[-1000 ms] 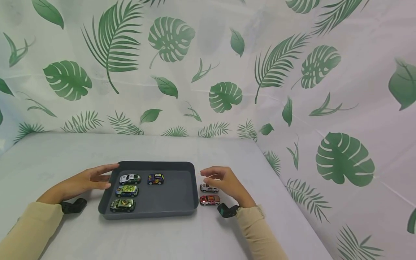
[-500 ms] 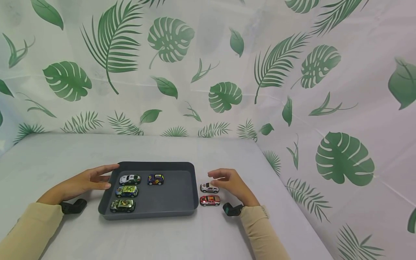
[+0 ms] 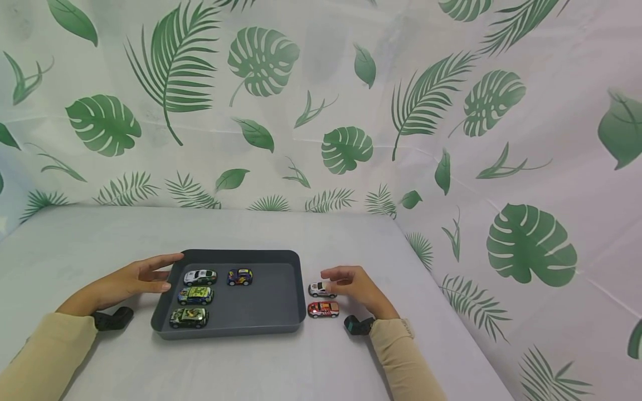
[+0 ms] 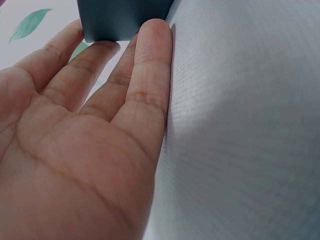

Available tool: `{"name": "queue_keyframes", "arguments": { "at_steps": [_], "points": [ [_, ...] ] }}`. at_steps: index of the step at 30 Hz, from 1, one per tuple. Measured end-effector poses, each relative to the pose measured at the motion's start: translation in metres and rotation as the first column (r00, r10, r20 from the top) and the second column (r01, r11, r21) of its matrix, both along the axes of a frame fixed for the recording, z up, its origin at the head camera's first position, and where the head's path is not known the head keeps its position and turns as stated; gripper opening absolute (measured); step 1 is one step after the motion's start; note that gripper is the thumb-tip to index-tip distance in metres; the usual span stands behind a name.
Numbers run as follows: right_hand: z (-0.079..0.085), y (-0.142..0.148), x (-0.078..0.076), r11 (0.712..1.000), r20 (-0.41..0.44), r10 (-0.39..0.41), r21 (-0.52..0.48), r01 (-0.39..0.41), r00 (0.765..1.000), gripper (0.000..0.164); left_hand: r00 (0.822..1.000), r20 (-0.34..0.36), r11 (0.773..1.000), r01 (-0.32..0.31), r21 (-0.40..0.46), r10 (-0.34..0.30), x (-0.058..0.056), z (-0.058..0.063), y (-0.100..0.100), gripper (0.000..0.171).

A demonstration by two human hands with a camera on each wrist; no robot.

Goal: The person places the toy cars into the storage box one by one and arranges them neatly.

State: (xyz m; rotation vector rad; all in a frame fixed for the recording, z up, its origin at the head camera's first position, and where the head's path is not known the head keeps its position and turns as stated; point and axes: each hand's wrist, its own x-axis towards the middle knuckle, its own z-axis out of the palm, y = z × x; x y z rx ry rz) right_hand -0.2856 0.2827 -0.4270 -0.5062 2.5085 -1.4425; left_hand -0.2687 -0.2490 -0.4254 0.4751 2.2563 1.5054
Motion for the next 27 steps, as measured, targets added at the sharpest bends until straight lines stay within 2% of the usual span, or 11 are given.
{"name": "queue_keyframes", "arguments": {
  "at_steps": [9, 27],
  "points": [
    [-0.0002, -0.0029, 0.0012, 0.999, 0.030, 0.012, 0.040, -0.013, 0.999, 0.042, 1.000, -0.003, 1.000, -0.003, -0.016, 0.003, -0.0009, 0.0001, 0.0002, 0.088],
    [0.0010, -0.0058, -0.0007, 0.994, -0.011, -0.003, 0.113, 0.004, 1.000, 0.034, 1.000, -0.001, 1.000, -0.008, -0.030, 0.008, -0.0004, 0.0002, -0.0003, 0.088]
  ]
}}
